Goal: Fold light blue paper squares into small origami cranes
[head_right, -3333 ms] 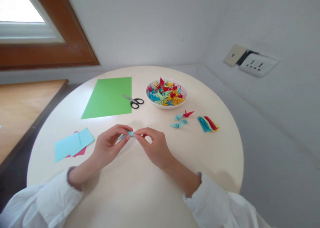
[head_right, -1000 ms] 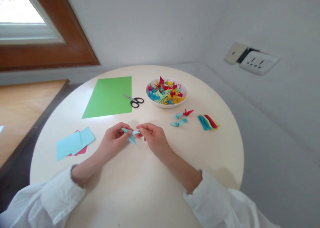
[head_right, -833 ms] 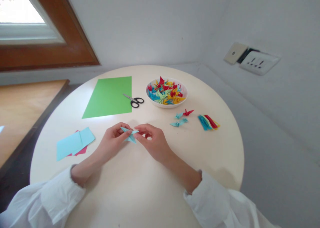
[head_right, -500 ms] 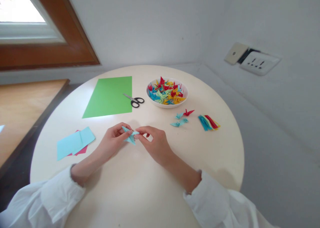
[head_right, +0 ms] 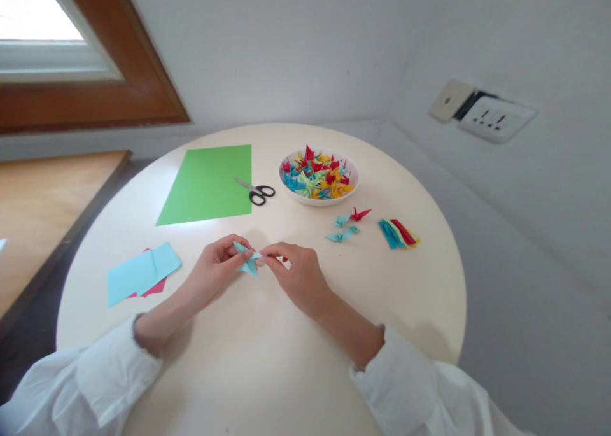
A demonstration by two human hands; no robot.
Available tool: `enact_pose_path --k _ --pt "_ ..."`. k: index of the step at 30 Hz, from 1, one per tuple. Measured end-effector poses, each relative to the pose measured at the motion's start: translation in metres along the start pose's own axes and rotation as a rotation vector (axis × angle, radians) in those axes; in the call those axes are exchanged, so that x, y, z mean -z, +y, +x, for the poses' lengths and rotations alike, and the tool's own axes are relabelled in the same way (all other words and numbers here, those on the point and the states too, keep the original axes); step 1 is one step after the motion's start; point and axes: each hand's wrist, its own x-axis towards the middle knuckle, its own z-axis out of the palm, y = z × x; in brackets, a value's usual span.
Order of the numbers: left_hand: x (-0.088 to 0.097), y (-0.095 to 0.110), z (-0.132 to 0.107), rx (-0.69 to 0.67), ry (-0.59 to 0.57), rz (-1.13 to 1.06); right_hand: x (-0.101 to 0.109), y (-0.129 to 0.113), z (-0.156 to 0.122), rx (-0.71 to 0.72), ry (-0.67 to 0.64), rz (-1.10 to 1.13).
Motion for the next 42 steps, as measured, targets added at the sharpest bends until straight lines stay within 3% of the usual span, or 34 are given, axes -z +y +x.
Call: enact_pose_path --k 18,28,36,42 --pt "0.0005 -0.0009 0.0005 0.008 0.013 -0.027 0.0005 0.0030 -0.0011 0.028 0.000 -0.080" --pt "0.0003 -0.0017 0.0002 0.034 -0.066 -0.085 0.0010 0.0018 -0.0011 0.122 0.001 -0.132" --pt "0.0007 -0.0011 -0.0005 0.064 -0.154 -0.138 -0.0034 0.0053 -0.0004 0.293 0.031 -0.095" --pt "0.0012 0.0030 -0.0007 0.023 -0.055 -0.148 0.0001 0.0045 -0.0001 0.279 0.084 -0.126"
